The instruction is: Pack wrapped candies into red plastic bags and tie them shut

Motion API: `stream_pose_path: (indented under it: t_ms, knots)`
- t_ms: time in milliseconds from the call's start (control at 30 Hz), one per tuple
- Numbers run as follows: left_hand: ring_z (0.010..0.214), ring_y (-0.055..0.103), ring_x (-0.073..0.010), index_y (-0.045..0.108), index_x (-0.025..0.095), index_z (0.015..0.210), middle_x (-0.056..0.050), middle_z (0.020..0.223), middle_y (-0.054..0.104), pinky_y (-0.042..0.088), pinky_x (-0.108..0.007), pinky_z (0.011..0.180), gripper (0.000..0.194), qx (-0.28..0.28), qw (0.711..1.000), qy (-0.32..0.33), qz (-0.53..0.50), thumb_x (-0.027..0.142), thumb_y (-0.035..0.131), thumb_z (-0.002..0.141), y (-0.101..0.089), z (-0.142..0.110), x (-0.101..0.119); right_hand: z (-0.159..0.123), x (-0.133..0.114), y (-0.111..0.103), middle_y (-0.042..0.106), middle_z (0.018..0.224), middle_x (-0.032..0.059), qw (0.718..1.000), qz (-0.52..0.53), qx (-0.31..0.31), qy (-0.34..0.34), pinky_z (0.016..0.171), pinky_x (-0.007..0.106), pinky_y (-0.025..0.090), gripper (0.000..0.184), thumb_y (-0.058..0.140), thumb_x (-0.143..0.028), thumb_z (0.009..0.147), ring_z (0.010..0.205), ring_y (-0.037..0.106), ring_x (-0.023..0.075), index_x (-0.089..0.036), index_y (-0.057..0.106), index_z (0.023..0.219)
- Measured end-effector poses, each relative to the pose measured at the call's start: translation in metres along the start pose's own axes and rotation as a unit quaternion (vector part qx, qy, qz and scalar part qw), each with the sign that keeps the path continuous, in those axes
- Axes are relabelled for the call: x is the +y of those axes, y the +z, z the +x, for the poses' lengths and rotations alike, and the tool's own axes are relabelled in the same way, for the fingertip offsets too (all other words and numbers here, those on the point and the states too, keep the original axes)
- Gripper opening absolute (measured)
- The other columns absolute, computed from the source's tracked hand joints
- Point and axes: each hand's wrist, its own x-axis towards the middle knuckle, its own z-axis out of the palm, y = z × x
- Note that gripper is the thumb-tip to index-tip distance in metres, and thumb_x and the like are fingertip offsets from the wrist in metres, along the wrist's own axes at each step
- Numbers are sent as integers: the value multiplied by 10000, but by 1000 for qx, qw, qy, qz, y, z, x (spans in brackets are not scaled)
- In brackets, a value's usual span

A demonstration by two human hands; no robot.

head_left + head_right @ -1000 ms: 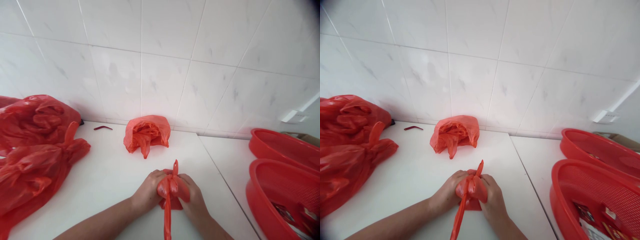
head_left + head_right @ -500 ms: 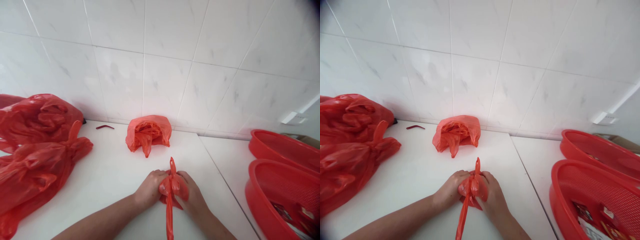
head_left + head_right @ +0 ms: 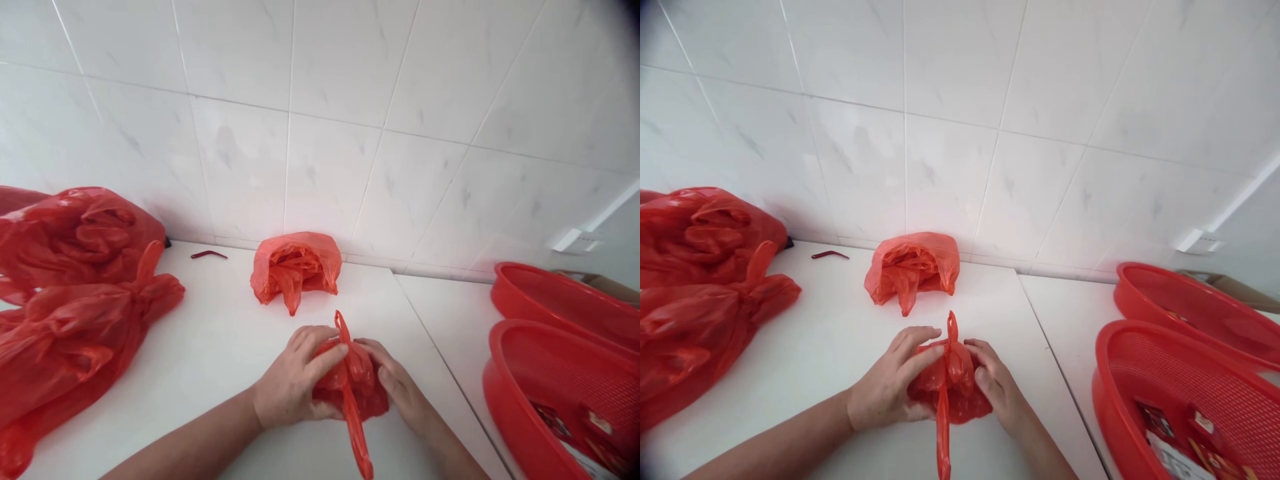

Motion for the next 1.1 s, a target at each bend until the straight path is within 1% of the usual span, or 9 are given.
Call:
stream_pose_path:
  t_ms: [67,167,267,400,600,733,900,967,1100]
  knots:
    - [1150,476,-286,435,195,1268,-163,1260,495,400,-468,952,561,-9,998,58,21,388,654,789,-2,3,4,4,0,-2,559,1244,86,999,37,2,26,994,403,386,502,286,-559,928,1153,510,247,-246,615,1141]
    - [1125,509,-229,553,209,1133,-93,1185,574,426,-379,932,262,-43,994,98,38,176,544,873,-1,7,12,13,-1,2,643,1108,76,993,54,46,92,955,396,402,485,287,-529,945,1040,576,230,-230,659,1035]
    - [1103,528,-207,601,196,1039,-66,1139,611,449,-323,904,183,-53,992,114,31,147,505,891,1,9,20,22,-3,9,665,1050,77,989,82,45,113,931,399,408,487,311,-528,941,993,592,229,-213,674,1025]
    - [1025,563,-178,632,200,987,-48,1085,642,462,-296,896,162,-67,992,104,15,183,492,906,5,8,24,28,-6,14,652,1068,80,982,150,4,116,913,378,414,296,594,-442,838,982,593,230,-187,695,949]
    - [1177,480,-241,626,169,1013,-99,1200,591,405,-380,997,174,-52,992,114,-6,179,504,889,3,5,15,24,-6,8,678,883,44,898,402,70,168,834,328,463,196,671,-384,793,882,619,189,-195,656,842]
    - [1227,418,-260,628,182,944,-103,1164,589,401,-403,996,137,-13,998,64,-25,216,505,893,1,3,6,26,0,-2,627,735,7,869,432,149,189,677,259,482,254,712,-402,747,782,606,161,-193,586,677]
    - [1101,509,-218,636,184,886,-98,1089,597,427,-400,968,177,10,990,-19,-142,223,465,909,9,3,8,29,5,-12,581,695,-22,846,439,225,202,679,264,492,290,786,-359,664,744,590,147,-201,543,673]
    - [1014,551,-202,660,176,826,-103,1061,586,476,-368,887,257,20,963,-131,-236,277,444,922,11,3,8,27,-1,-13,573,711,-33,849,444,224,175,713,277,494,266,763,-365,697,768,591,145,-215,544,710]
    - [905,579,-177,684,170,880,-80,979,584,489,-336,833,319,44,856,-337,-390,403,467,907,7,5,3,21,-20,-8,541,699,-25,889,417,156,103,819,339,466,205,628,-457,811,830,584,172,-256,588,826]
